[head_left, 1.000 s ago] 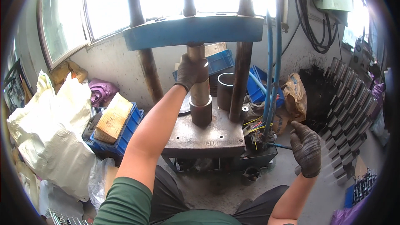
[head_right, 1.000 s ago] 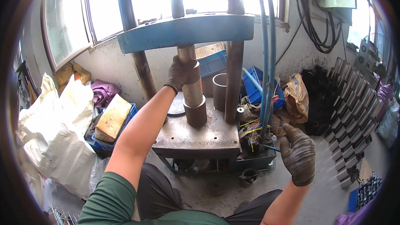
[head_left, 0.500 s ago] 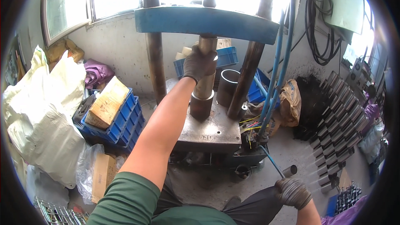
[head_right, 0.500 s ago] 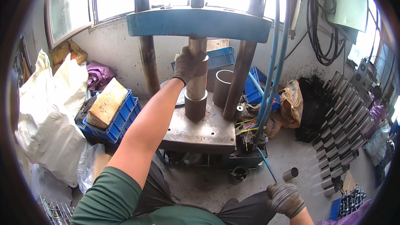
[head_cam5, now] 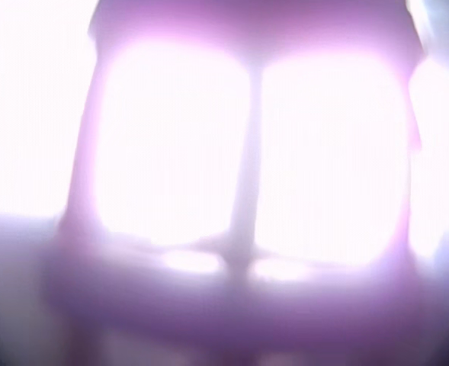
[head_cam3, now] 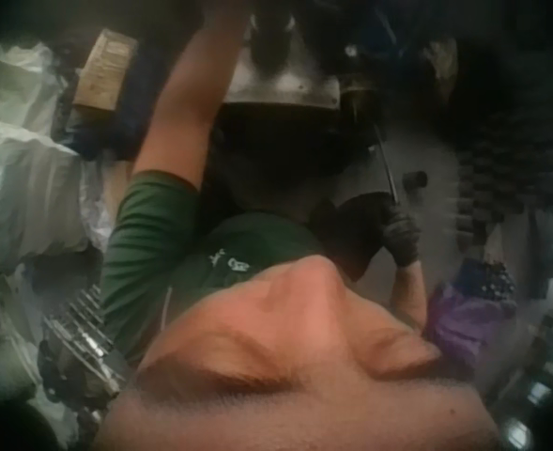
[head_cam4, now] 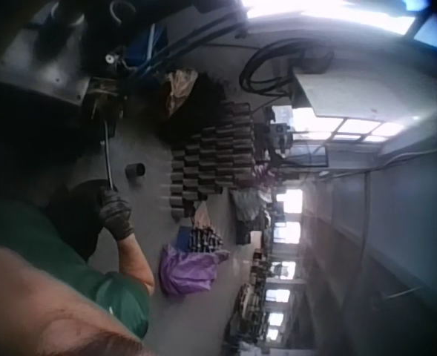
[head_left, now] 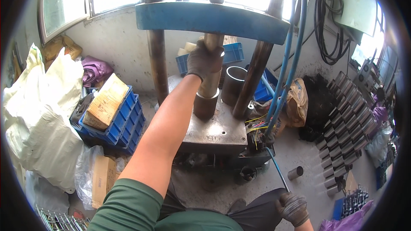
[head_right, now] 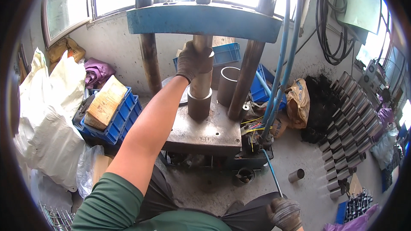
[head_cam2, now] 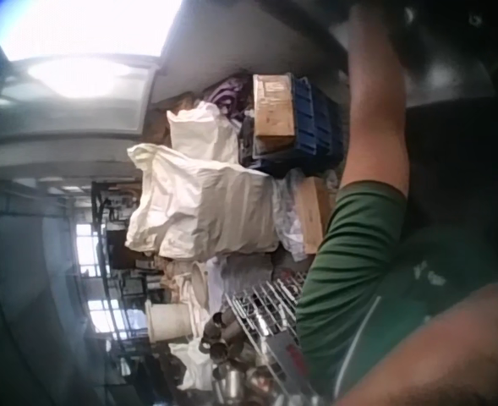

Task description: The person places a metal cylinder and a wire coil into a hydraulic press, activates the press using a lever, and then removes the assembled component.

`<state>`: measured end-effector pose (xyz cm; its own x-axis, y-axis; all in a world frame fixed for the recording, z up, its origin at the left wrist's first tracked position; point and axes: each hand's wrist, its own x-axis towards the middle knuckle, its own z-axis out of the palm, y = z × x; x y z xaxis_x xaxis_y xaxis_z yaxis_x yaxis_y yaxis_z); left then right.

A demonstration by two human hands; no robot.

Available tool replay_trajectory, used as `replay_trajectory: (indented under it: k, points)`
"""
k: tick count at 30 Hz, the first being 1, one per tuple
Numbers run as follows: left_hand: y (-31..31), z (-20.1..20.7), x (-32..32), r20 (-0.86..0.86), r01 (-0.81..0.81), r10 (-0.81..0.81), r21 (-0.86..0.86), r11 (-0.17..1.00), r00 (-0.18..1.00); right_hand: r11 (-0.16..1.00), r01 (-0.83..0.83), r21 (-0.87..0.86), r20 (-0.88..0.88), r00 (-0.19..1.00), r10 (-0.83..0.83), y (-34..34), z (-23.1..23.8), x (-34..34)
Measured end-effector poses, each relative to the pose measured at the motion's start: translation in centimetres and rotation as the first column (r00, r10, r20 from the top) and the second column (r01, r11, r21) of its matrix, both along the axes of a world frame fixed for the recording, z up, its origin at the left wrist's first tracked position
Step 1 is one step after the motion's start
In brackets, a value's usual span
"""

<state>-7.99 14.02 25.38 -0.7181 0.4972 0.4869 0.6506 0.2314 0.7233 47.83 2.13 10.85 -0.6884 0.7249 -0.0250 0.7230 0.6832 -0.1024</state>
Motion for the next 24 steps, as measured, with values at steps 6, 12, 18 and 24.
replay_trajectory:
  k: [6, 12, 18, 24]
  points:
    - [-0.3, -0.1, 0.0, -0.016, 0.009, -0.009, 0.014, 1.0, 1.0, 0.998, 0.0, 0.056, -0.049, 0.999, 0.003, -0.2, -0.1, -0.3]
    - [-0.1, -0.3, -0.4, -0.024, 0.015, -0.015, 0.021, 1.0, 1.0, 0.998, 0.005, 0.059, -0.065, 0.998, -0.001, -0.3, 0.2, -0.7]
    - [-0.6, -0.2, -0.2, -0.044, 0.062, -0.064, -0.036, 0.997, 0.997, 0.998, 0.053, 0.029, -0.145, 0.988, -0.048, -0.7, 0.6, -0.9]
    - [0.4, -1.1, -0.4, -0.06, 0.054, -0.058, -0.063, 0.997, 0.997, 0.995, 0.086, 0.041, -0.194, 0.978, -0.077, -1.0, 0.5, -1.0]
